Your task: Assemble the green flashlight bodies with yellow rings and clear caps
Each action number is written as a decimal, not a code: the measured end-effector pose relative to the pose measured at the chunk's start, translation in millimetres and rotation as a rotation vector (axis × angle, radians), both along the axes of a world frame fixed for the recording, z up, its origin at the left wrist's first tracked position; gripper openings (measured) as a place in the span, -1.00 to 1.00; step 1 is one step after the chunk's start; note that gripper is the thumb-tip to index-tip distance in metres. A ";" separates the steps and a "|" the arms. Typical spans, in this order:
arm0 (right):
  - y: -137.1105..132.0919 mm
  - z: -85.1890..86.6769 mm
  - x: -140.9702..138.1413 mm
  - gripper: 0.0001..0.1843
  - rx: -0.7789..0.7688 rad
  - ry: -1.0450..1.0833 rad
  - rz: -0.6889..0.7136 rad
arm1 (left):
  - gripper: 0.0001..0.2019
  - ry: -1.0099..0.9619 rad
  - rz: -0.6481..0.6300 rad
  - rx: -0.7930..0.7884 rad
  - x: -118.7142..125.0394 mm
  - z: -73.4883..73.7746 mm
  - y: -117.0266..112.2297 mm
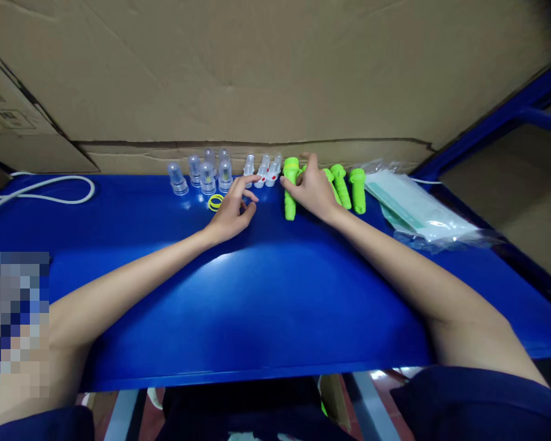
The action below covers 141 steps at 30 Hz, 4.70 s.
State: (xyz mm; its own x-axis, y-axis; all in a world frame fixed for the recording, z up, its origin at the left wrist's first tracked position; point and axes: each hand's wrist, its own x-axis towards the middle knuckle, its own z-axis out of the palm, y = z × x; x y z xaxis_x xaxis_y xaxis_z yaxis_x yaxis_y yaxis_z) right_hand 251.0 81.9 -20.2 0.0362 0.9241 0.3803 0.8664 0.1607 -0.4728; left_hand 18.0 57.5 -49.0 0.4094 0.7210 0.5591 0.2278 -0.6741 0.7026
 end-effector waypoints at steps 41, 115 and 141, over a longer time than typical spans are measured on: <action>-18.4 37.0 -4.0 -0.49 -0.302 -0.522 -0.232 | -0.81 0.673 0.488 0.177 -12.6 23.5 -11.1; -46.6 -16.5 -46.3 -0.49 0.116 -0.106 0.444 | -0.77 -0.160 0.206 -0.016 -19.3 5.5 22.4; -38.4 -26.5 -43.2 -0.49 0.174 -0.085 0.449 | -0.60 -0.212 0.164 0.011 -22.7 -1.2 29.3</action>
State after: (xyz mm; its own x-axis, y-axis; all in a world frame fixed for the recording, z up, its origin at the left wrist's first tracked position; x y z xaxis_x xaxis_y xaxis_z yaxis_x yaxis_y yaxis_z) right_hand 207.8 43.5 -46.6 -0.3893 0.7640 0.5145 0.7281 0.5974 -0.3362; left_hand -4.7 86.9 -50.2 0.1602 0.7613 0.6283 0.1834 -0.6484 0.7389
